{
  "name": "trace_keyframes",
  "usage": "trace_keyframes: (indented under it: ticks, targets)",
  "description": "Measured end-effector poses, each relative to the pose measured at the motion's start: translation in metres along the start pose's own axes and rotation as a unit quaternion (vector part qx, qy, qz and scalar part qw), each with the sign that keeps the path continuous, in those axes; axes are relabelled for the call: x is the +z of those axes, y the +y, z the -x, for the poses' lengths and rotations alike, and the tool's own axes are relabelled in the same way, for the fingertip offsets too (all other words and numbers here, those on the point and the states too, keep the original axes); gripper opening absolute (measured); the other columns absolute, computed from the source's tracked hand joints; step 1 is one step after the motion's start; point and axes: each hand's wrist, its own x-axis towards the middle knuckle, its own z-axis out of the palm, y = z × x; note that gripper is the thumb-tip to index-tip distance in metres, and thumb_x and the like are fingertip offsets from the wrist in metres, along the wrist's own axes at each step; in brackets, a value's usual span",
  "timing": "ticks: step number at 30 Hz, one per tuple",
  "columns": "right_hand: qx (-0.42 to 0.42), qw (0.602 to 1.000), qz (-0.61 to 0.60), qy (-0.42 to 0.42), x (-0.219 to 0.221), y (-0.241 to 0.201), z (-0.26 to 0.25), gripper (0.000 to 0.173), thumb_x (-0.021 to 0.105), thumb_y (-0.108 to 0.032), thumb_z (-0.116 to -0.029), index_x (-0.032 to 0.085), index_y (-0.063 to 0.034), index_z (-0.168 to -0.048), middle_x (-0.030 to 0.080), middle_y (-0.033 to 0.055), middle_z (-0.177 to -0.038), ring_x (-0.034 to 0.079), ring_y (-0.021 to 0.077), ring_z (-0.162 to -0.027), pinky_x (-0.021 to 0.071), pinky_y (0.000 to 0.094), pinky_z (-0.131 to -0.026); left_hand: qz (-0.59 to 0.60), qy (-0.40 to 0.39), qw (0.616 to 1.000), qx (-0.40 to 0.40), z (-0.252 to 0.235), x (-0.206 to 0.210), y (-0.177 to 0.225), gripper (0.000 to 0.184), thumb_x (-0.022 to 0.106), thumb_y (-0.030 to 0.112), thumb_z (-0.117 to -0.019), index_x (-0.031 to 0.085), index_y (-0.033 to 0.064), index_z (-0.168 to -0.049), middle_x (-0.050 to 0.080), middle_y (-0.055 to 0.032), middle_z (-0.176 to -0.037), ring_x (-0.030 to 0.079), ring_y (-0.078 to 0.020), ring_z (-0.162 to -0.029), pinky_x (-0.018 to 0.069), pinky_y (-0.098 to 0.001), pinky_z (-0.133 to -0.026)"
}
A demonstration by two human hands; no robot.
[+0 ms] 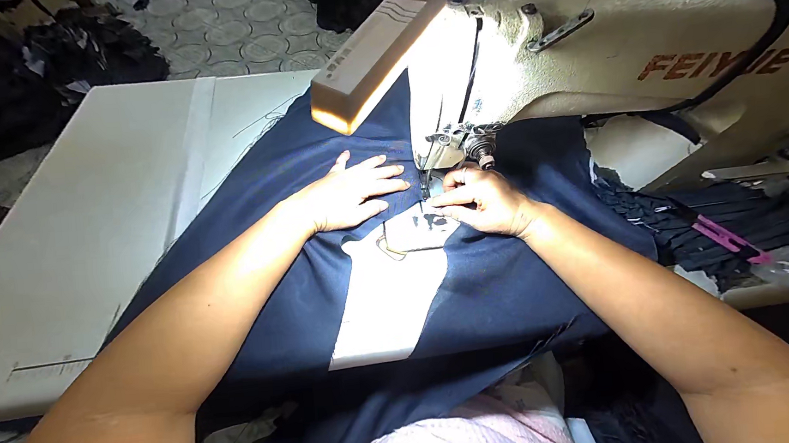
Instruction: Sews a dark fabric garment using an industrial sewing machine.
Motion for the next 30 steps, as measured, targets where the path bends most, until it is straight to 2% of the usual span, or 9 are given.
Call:
trace_keyframes:
  ticks: [10, 12, 14, 16, 19, 22, 25, 27, 30]
  targets:
    - [0.058, 0.998, 0.010, 0.032, 0.002, 0.000, -0.005, 0.024, 0.062, -0.012, -0.0922, 0.081, -0.0046, -0.104, 0.076, 0.0150, -0.097, 0.070, 0.0297, -0.099, 0.0517, 0.0446, -0.095, 0.014, 0.009, 1.000, -0.010, -0.006, -0.004, -0.006, 0.047, 0.046, 0.033, -0.1041, 0.055, 0.0234, -0.150, 0.043, -0.0008, -0.162, 0.027, -0.0324, -0.156, 0.0091, -0.0797, -0.115]
    - [0.123, 0.992, 0.036, 0.011, -0.009, -0.022, -0.006, 0.025, 0.062, -0.010, -0.0966, 0.077, -0.0015, -0.115, 0.074, 0.0186, -0.112, 0.067, 0.0338, -0.113, 0.0480, 0.0477, -0.105, -0.002, 0.011, 1.000, -0.015, -0.009, -0.009, -0.001, 0.047, 0.044, 0.032, -0.1037, 0.057, 0.0189, -0.147, 0.048, -0.0051, -0.158, 0.035, -0.0343, -0.152, 0.0200, -0.0759, -0.114]
    - [0.166, 0.983, 0.082, 0.005, -0.026, -0.058, 0.002, 0.037, 0.062, -0.014, -0.0991, 0.067, -0.0039, -0.134, 0.066, 0.0182, -0.132, 0.059, 0.0333, -0.128, 0.0437, 0.0482, -0.112, -0.037, 0.088, 0.995, 0.020, -0.020, -0.014, -0.002, 0.038, 0.045, 0.020, -0.1008, 0.069, 0.0063, -0.128, 0.068, -0.0166, -0.131, 0.061, -0.0387, -0.127, 0.0446, -0.0646, -0.102]
    - [0.173, 0.984, 0.035, 0.033, -0.045, -0.097, 0.029, 0.046, 0.061, -0.021, -0.0971, 0.062, -0.0048, -0.141, 0.061, 0.0144, -0.141, 0.055, 0.0271, -0.134, 0.0432, 0.0444, -0.113, -0.042, 0.188, 0.981, 0.035, -0.035, -0.018, -0.002, 0.029, 0.048, 0.009, -0.0979, 0.071, -0.0013, -0.113, 0.070, -0.0235, -0.109, 0.068, -0.0419, -0.107, 0.0518, -0.0591, -0.092]
    - [0.117, 0.963, -0.242, 0.017, -0.064, -0.133, 0.105, 0.044, 0.057, -0.047, -0.1025, 0.068, -0.0141, -0.131, 0.068, 0.0014, -0.133, 0.060, 0.0132, -0.129, 0.0518, 0.0354, -0.109, 0.007, 0.213, 0.975, 0.062, -0.060, -0.021, 0.002, 0.032, 0.051, 0.008, -0.0961, 0.071, -0.0043, -0.118, 0.068, -0.0247, -0.125, 0.061, -0.0417, -0.124, 0.0408, -0.0602, -0.107]
    - [0.091, 0.867, -0.453, -0.184, -0.062, -0.125, 0.177, 0.040, 0.056, -0.042, -0.1043, 0.072, -0.0103, -0.121, 0.073, 0.0032, -0.123, 0.066, 0.0103, -0.120, 0.0525, 0.0300, -0.105, 0.069, 0.170, 0.982, 0.042, -0.075, -0.015, 0.006, 0.034, 0.054, 0.012, -0.0979, 0.071, -0.0024, -0.123, 0.065, -0.0223, -0.135, 0.055, -0.0399, -0.134, 0.0298, -0.0611, -0.117]
    - [0.379, 0.814, -0.346, -0.271, -0.034, -0.113, 0.233, 0.034, 0.073, -0.027, -0.0907, 0.076, 0.0013, -0.111, 0.077, 0.0119, -0.102, 0.074, 0.0191, -0.094, 0.0588, 0.0395, -0.089, 0.116, 0.116, 0.979, -0.119, -0.077, -0.022, 0.009, 0.038, 0.056, 0.016, -0.1040, 0.062, 0.0037, -0.139, 0.051, -0.0204, -0.152, 0.039, -0.0399, -0.148, 0.0140, -0.0729, -0.117]
    - [0.537, 0.765, -0.268, -0.231, 0.000, -0.112, 0.229, 0.047, 0.083, -0.015, -0.0841, 0.069, 0.0008, -0.126, 0.074, 0.0174, -0.114, 0.069, 0.0276, -0.110, 0.0524, 0.0501, -0.102, 0.083, 0.093, 0.965, -0.229, -0.076, -0.019, -0.012, 0.044, 0.049, 0.029, -0.1081, 0.053, 0.0203, -0.151, 0.045, -0.0118, -0.160, 0.025, -0.0414, -0.154, 0.0073, -0.0809, -0.113]
    - [0.521, 0.773, -0.328, -0.153, 0.052, -0.120, 0.186, 0.046, 0.084, -0.006, -0.0782, 0.068, 0.0035, -0.120, 0.074, 0.0101, -0.113, 0.068, 0.0117, -0.109, 0.0542, 0.0323, -0.102, 0.026, 0.086, 0.924, -0.372, -0.064, -0.006, -0.044, 0.049, 0.037, 0.047, -0.1088, 0.044, 0.0354, -0.156, 0.032, 0.0035, -0.168, 0.014, -0.0424, -0.157, 0.0045, -0.0848, -0.110]
